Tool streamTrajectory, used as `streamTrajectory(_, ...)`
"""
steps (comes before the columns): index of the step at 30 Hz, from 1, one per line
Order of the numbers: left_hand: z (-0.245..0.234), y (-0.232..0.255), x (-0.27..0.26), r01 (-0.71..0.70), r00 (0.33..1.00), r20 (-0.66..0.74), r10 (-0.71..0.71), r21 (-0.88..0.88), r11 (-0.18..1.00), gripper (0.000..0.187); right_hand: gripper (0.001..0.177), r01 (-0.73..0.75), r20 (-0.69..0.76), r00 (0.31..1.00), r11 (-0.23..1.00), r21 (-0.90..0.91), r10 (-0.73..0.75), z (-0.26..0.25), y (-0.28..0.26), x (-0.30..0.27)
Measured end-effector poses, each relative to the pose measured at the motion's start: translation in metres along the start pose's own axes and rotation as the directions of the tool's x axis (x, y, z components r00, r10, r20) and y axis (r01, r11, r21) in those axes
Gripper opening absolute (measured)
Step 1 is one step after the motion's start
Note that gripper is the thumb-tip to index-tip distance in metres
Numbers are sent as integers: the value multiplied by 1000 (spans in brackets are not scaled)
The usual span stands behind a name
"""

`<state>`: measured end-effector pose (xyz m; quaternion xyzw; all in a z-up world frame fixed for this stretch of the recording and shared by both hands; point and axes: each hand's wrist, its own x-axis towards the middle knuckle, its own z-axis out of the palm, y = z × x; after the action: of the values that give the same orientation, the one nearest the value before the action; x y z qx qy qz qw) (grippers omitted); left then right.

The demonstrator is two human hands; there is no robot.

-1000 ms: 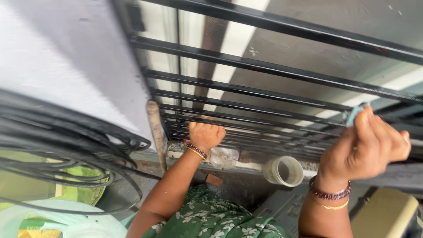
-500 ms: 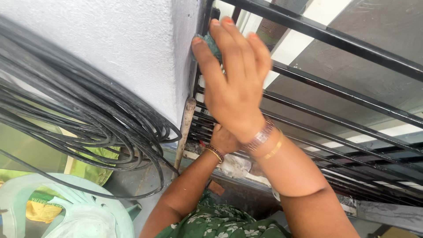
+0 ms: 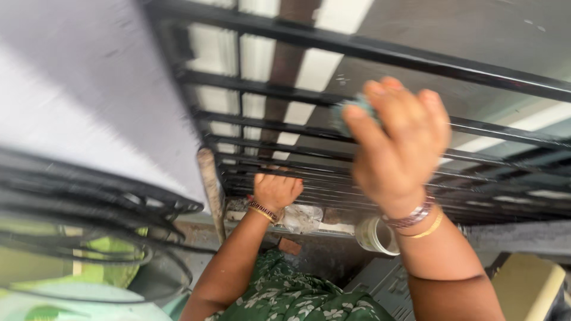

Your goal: The person wipes the horizontal bars of a black metal window grille using a small cloth. They repeatedly dip the cloth into a white mug of water and continue wiping the bars from right to left and left to right across the grille.

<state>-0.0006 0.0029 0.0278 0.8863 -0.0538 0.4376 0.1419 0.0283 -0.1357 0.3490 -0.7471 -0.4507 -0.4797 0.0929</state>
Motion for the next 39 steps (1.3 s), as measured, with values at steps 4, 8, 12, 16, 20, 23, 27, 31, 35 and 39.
streamTrajectory(4,4,1,0,-13,1000,-1,13,20,1000,22,28,-108,-20,994,985,-137,106,-26,54,-54)
streamTrajectory(8,6,1,-2,-16,1000,6,17,-17,1000,23,33,-162,-124,983,953,-257,133,-40,100,-104)
streamTrajectory(12,2,4,6,-37,999,-30,38,10,999,24,33,-202,-207,969,918,-341,137,-41,121,-121)
streamTrajectory(16,-7,13,16,38,999,7,-38,-35,999,22,29,-369,-262,913,906,-207,312,-32,97,-115)
streamTrajectory(20,-15,38,35,241,961,131,-244,41,970,27,28,-455,-243,877,880,-135,416,-23,68,-102)
streamTrajectory(23,-12,69,53,216,547,800,-247,150,965,46,26,-369,-217,918,913,-171,331,-27,68,-103)
streamTrajectory(27,2,113,77,159,829,556,54,-327,931,43,22,-240,-202,961,935,-259,191,-44,95,-117)
streamTrajectory(31,21,125,103,20,806,520,282,-501,865,56,24,-209,-248,959,932,-295,136,-64,126,-131)
streamTrajectory(35,34,124,115,60,425,852,305,-363,930,49,26,-148,-245,968,914,-377,56,-79,152,-146)
streamTrajectory(39,41,121,112,185,446,841,307,-422,887,47,30,-239,-259,954,898,-368,148,-95,178,-199)
